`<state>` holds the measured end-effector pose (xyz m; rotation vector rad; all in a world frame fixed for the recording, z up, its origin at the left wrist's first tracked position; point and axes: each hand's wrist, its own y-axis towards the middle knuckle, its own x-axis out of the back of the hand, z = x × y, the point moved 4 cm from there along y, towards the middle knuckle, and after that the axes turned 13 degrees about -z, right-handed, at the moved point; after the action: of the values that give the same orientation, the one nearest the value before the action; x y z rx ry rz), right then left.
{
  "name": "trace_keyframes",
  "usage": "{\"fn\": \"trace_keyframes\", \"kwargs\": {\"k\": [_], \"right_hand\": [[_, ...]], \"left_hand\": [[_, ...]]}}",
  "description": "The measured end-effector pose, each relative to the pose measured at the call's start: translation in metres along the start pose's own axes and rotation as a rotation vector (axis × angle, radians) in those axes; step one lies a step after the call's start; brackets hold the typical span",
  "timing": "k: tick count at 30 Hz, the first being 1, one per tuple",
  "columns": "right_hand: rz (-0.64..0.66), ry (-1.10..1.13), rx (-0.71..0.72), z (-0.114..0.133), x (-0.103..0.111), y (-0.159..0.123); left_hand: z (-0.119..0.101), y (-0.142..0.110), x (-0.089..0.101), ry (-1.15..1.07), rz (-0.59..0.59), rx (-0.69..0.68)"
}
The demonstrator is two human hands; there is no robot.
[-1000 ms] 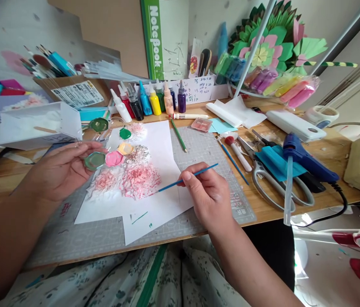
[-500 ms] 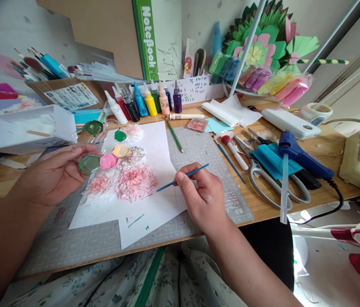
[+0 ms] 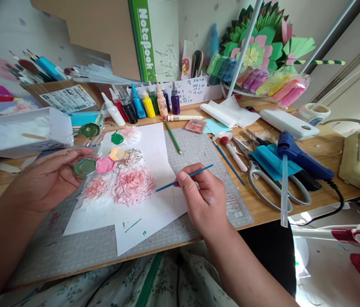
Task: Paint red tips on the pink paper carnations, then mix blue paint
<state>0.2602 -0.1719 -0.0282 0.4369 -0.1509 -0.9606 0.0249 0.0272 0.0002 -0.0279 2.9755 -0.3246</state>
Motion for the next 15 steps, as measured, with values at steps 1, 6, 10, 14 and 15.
{"fn": "trace_keyframes", "kwargs": {"k": [1, 6, 10, 14, 15], "right_hand": [[0.005, -0.009, 0.004, -0.0001, -0.0001, -0.0001], [-0.032, -0.05, 0.025, 0.0008, 0.0017, 0.0012], [-0.087, 0.018, 0.01, 0.0013, 0.0042, 0.0009], [-0.028, 0.038, 0.013, 0.0018, 0.0016, -0.0012], [-0.015, 0.029, 0.017, 0.0022, 0.0007, -0.0013]], "left_hand": [[-0.0002, -0.0001, -0.0002, 0.001, -0.003, -0.001], [-0.0007, 0.0012, -0.0007, 0.018, -0.022, 0.001], [-0.0005, 0.0018, -0.001, 0.043, -0.029, 0.02], [-0.0009, 0.0011, -0.0017, 0.057, -0.032, 0.031], [-0.0009, 0.0011, -0.0017, 0.057, -0.033, 0.032]]}}
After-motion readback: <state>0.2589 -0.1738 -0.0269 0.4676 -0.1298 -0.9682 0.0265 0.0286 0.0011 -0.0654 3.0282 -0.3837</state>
